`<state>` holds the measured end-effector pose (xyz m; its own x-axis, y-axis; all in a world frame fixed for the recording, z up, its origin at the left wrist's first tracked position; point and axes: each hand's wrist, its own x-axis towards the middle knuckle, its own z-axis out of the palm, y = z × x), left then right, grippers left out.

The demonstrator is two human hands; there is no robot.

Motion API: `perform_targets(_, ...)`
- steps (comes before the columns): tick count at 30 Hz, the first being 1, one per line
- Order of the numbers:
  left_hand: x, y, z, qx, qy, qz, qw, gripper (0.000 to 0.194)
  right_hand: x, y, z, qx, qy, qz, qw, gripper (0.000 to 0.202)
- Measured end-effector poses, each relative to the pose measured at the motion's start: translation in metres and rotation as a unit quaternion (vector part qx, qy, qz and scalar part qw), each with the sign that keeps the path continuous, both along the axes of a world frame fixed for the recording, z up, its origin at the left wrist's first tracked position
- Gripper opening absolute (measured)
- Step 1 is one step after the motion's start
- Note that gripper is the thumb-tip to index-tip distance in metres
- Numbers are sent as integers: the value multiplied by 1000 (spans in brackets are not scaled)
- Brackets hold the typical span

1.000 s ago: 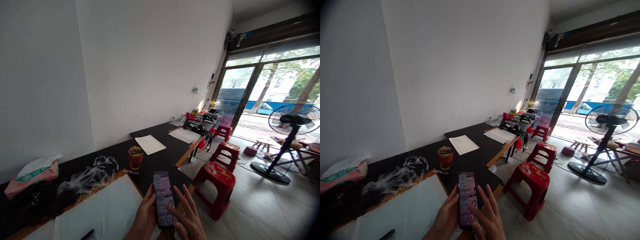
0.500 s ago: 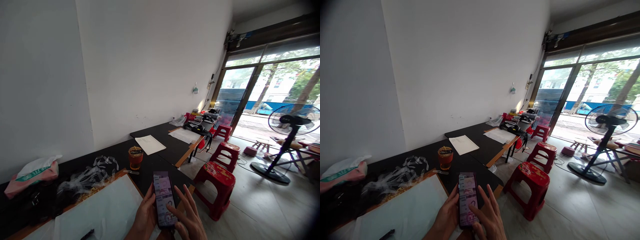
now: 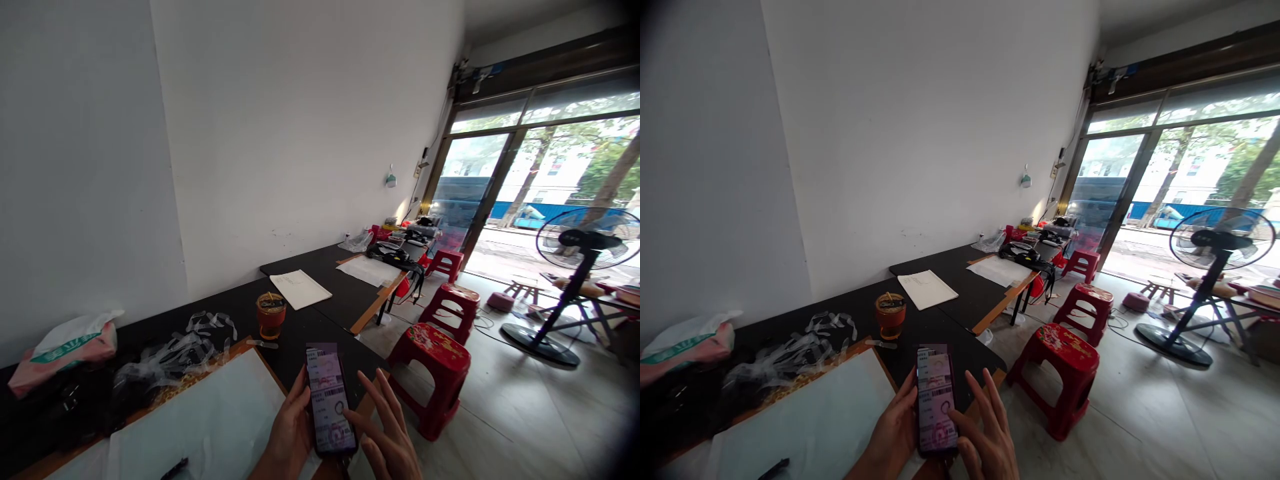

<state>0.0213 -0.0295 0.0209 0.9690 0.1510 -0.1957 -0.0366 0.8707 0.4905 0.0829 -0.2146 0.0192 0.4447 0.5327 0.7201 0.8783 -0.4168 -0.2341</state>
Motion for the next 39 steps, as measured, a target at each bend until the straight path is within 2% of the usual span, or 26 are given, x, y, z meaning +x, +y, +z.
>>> perform_targets(7,-2,0,6,0,5,-2,1000,70,1,0,-1,-10,6,1,1000,38)
perform_targets(17,-1,1,3,-7,1,-4,1000,71,2,4,-4,-26,-10,14,1000,39)
perform_targets(25,1,0,1,-8,-7,4,1000,71,5,3,-2,-29,4,-23,999,40)
perform_targets(39,1,2,-6,-11,-21,-3,1000,72,4,4,-5,-32,21,11,999,38)
